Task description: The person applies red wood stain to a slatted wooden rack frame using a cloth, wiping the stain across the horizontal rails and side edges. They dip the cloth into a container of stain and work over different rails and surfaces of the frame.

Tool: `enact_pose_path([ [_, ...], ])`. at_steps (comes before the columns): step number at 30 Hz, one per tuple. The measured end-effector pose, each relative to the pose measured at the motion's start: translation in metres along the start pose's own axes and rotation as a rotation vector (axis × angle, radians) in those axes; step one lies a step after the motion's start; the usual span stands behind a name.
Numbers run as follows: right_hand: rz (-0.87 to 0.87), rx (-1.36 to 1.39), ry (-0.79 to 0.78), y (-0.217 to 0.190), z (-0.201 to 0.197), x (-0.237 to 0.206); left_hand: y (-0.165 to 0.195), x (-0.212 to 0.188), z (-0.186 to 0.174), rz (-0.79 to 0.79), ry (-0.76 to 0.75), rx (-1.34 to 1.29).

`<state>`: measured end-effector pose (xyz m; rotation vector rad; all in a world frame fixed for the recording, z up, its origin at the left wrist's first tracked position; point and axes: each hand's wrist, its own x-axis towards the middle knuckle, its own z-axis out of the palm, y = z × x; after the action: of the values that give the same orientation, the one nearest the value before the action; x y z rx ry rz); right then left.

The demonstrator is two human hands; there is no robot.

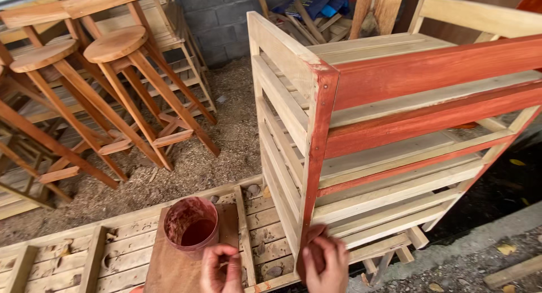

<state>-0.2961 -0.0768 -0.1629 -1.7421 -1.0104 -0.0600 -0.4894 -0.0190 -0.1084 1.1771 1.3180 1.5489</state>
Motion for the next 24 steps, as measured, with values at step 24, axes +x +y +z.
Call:
enact_pose_path([
  [24,-0.314,-0.335,0.154,-0.025,0.023,0.026,-0.031,-0.054,0.063,-0.071,-0.031,0.060],
])
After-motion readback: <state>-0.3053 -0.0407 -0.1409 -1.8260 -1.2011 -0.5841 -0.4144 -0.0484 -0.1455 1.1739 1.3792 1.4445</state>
